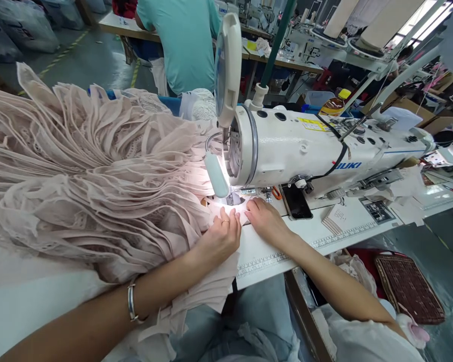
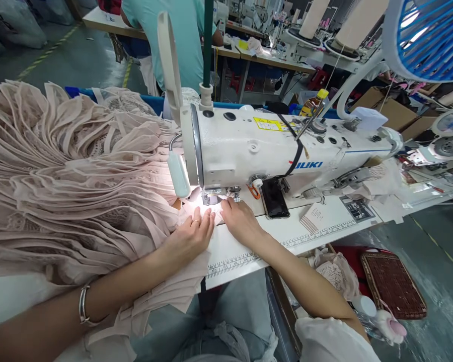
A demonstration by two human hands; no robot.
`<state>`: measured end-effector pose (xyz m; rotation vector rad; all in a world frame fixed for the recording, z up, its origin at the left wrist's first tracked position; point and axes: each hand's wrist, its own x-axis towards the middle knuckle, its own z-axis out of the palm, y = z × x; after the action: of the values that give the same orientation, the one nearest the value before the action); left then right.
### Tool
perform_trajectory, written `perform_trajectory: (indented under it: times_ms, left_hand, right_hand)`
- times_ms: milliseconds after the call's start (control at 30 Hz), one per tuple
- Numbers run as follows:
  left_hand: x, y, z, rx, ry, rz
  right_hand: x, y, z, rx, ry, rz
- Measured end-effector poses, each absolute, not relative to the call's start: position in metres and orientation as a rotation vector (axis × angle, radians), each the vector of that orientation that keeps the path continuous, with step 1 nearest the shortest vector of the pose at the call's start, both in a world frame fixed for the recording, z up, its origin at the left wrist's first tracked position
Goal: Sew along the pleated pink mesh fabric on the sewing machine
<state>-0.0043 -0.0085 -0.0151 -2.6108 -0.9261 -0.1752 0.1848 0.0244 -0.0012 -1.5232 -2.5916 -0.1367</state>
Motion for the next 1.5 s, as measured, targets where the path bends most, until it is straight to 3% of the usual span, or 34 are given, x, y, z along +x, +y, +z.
perform_trajectory:
  times_ms: [200,400,500,700,900,1133,1300,1500]
  left_hand:
    - [-0.027,0.014,-0.004,-2.773,-1.033,-0.187]
    - [-0.037,0.017,-0.019,-2.8,-1.351,-0.759]
    - [-0.029,0.008,-0.022,-2.851,-1.189,-0.727]
    - [-0.024,0.002,-0.013,-2.766,-1.071,-0.343]
    - [-0.025,0.005,-0.01,-2.72,-0.984,-0.377]
    - [-0.024,0.011,-0.013,-2.732,-1.111,-0.632]
    - [-0.026,0.014,-0.006,-2.818,-1.207,-0.445]
    - [-0.016,0.012,-0.008,-2.799,-1.111,-0.363]
  right_hand:
    - [0.17,0.041,-0.005,-1.515,-2.392,0.288]
    - [0.166,0.046,-0.005,-1.607,-2.189,0.564]
    - [0.167,0.045,-0.004,-1.604,-2.163,0.613]
    - [0.165,0.045,-0.002,-1.616,-2.16,0.579]
    - [0.172,0.041,-0.007,-1.488,-2.164,0.492]
    - [0.177,0.027,-0.008,-1.14,-2.403,0.052]
    - [0.165,0.02,-0.007,-1.191,-2.634,-0.365]
    - [0.174,0.037,0.001,-1.258,-2.793,-0.079]
